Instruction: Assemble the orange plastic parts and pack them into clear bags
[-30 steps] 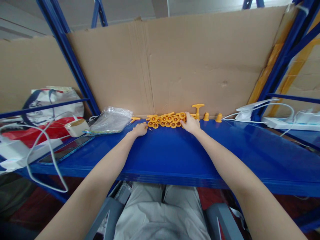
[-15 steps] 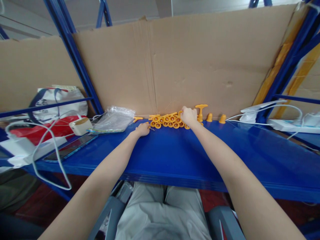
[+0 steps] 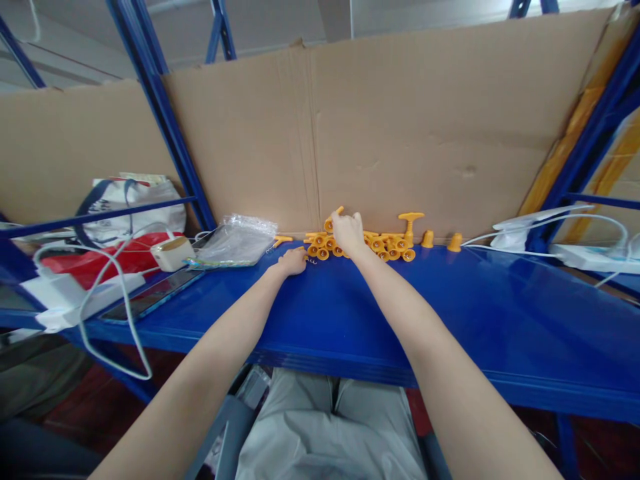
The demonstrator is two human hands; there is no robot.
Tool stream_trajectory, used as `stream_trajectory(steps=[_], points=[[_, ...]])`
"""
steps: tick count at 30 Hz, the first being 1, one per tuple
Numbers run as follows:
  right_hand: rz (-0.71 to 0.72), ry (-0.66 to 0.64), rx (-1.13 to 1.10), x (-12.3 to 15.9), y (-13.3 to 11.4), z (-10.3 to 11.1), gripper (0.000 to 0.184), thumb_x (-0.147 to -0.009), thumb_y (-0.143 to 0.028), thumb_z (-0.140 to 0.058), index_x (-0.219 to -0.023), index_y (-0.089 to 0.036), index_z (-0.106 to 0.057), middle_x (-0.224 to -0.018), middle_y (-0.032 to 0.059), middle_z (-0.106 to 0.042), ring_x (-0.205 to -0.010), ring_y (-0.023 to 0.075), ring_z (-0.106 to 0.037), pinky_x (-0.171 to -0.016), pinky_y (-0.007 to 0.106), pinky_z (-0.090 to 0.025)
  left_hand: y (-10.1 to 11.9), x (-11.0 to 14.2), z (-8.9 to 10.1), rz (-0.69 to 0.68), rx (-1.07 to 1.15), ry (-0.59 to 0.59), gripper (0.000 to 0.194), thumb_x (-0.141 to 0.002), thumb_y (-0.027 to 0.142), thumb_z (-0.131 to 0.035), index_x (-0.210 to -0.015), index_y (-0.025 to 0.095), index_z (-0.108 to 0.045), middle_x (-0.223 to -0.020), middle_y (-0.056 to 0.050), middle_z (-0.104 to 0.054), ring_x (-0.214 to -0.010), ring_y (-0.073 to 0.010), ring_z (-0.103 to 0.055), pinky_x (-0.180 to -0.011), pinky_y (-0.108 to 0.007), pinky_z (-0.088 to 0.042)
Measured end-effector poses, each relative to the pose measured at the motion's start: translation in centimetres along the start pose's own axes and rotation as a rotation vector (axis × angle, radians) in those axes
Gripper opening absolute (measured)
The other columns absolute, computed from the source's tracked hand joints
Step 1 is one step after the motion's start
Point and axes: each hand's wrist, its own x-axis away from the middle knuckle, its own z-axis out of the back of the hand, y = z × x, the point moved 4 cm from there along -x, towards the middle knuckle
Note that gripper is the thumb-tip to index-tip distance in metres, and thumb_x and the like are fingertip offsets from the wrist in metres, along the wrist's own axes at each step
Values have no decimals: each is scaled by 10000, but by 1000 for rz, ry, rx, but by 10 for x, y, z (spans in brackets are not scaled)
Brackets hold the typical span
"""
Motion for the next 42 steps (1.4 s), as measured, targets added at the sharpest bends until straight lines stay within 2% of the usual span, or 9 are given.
stream_trajectory(steps=[6, 13, 18, 23, 28, 30, 33, 36, 42], points=[[21, -130, 48, 1, -8, -30, 364, -963, -148, -355, -1225, -132, -607, -1021, 185, -742, -1012, 282, -664, -902, 403, -293, 1, 1, 1, -5, -6, 2, 477, -876, 151, -443, -1307, 256, -617, -1523, -92, -468, -1386, -314, -446, -1080, -484, -440], [-32, -214, 15, -3, -6, -23, 340, -966, -175, -397, -1188, -127, -650, -1087, 196, -732, -1104, 289, -652, -962, 435, -328, 1, 2, 1, -9, 0, 10, 469, -882, 156, -444, -1305, 258, -618, -1498, -95, -498, -1378, -314, -456, -1067, -480, -453], [-154, -296, -137, -7, 16, -17, 296, -959, -321, -489, -1109, -191, -708, -1199, 129, -715, -1181, 294, -614, -993, 452, -377, 1, 2, 2, 0, -29, -16, 478, -901, 155, -412, -1339, 221, -591, -1484, -114, -510, -1379, -295, -457, -1086, -466, -442], [-194, -82, -214, -11, 62, 3, 314, -949, -337, -470, -1066, -196, -725, -1122, 125, -733, -1091, 286, -644, -922, 399, -440, 2, 2, 1, 5, -47, -24, 480, -905, 163, -405, -1344, 225, -587, -1503, -98, -492, -1376, -297, -459, -1083, -463, -447], [-323, 210, -169, 3, 141, 16, 308, -906, -209, -409, -1012, -161, -694, -1084, 178, -703, -1046, 304, -621, -883, 400, -446, 1, 0, 1, 7, -49, -30, 482, -921, 174, -381, -1361, 211, -573, -1535, -91, -453, -1395, -297, -433, -1107, -452, -423], [-414, 255, -159, 16, 175, 13, 308, -881, -189, -424, -1053, -142, -675, -1126, 196, -677, -1063, 314, -606, -890, 413, -443, 1, 0, 1, 10, -47, -28, 479, -918, 173, -384, -1354, 214, -578, -1539, -89, -448, -1393, -295, -438, -1113, -444, -417], [-633, 216, -146, 43, 219, 0, 358, -868, -158, -427, -1142, -101, -650, -1184, 232, -633, -1090, 324, -605, -910, 430, -444, 2, 1, 2, 8, -46, -33, 481, -917, 166, -376, -1356, 191, -571, -1524, -112, -464, -1386, -296, -447, -1111, -455, -417], [-768, 127, -160, 68, 245, -18, 446, -834, -152, -487, -1258, -88, -610, -1269, 240, -595, -1167, 333, -583, -941, 422, -458, 4, 3, 3, 13, -41, -43, 488, -922, 160, -364, -1372, 177, -552, -1527, -129, -455, -1394, -307, -435, -1108, -495, -411], [-616, 5, -104, 81, 259, -54, 574, -825, -161, -481, -1395, -139, -539, -1452, 190, -496, -1327, 318, -487, -1052, 457, -432, 6, 5, 4, 21, -54, -69, 522, -912, 129, -356, -1404, 192, -518, -1571, -125, -390, -1432, -330, -374, -1130, -623, -318]])
